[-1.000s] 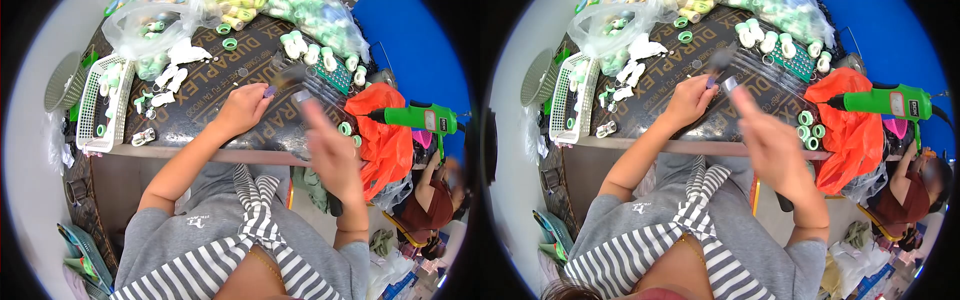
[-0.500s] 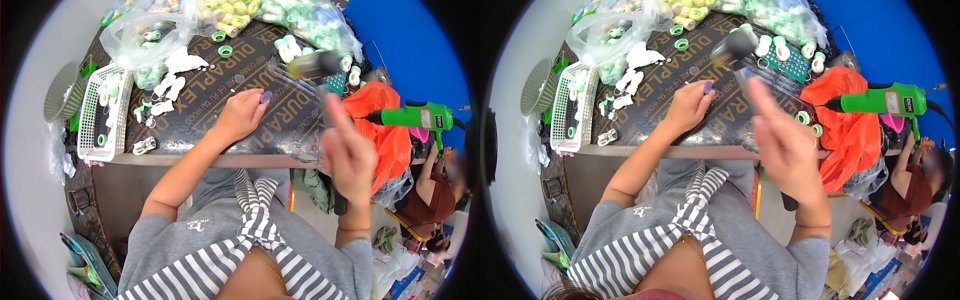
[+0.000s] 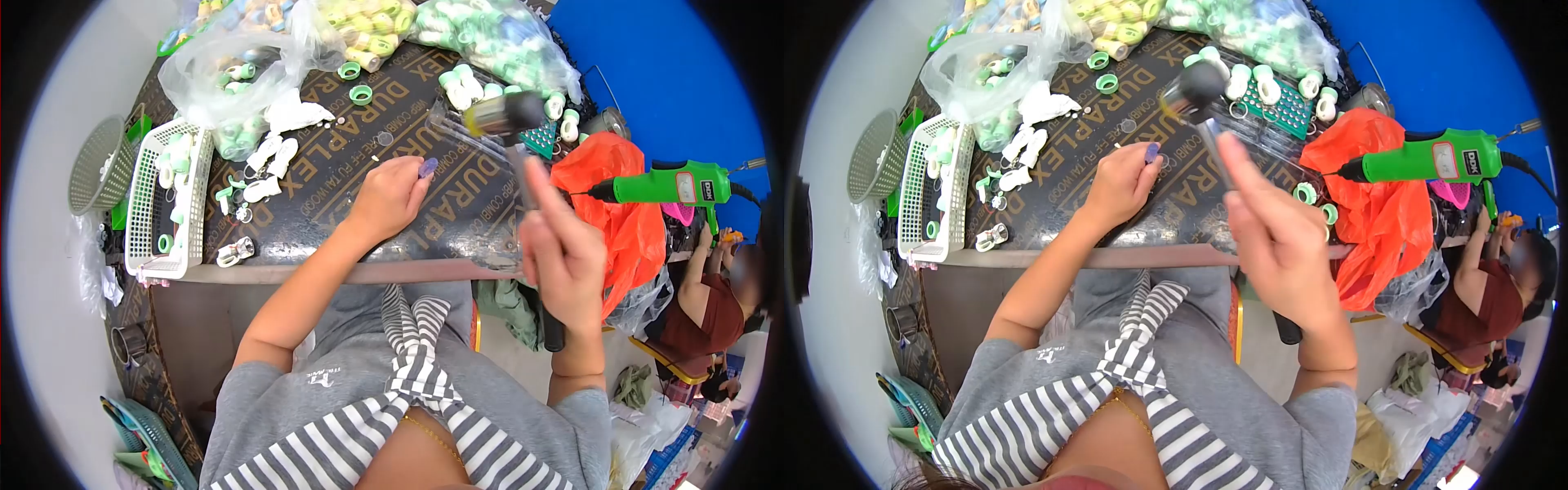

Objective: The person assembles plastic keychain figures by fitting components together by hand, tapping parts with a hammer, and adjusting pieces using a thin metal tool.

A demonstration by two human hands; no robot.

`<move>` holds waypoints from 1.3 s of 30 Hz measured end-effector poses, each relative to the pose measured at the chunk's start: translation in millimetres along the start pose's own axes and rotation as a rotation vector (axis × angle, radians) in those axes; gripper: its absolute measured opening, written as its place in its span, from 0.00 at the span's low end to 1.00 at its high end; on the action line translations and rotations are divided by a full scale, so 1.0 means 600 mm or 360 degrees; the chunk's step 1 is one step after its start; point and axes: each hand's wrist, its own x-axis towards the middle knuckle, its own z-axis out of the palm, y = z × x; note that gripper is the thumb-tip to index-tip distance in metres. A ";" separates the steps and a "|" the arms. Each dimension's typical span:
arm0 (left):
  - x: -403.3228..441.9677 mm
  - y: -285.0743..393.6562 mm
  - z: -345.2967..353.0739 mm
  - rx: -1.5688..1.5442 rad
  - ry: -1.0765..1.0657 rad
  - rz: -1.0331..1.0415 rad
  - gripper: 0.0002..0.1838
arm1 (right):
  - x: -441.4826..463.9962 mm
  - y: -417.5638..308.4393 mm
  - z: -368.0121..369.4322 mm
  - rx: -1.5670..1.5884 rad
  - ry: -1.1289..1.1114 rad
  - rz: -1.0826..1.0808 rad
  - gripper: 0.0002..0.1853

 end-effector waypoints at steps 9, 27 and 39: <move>0.004 0.008 -0.013 0.0063 -0.0230 -0.0106 0.06 | -0.009 0.036 0.048 -0.0061 -0.0052 -0.0225 0.22; -0.023 -0.019 -0.038 -0.0802 -0.0203 -0.0773 0.15 | 0.070 0.121 0.024 -0.0468 0.0112 -0.0368 0.13; -0.018 -0.008 0.004 -0.0212 0.0049 -0.0678 0.11 | 0.189 0.010 0.078 -0.1351 -0.1021 -0.0294 0.10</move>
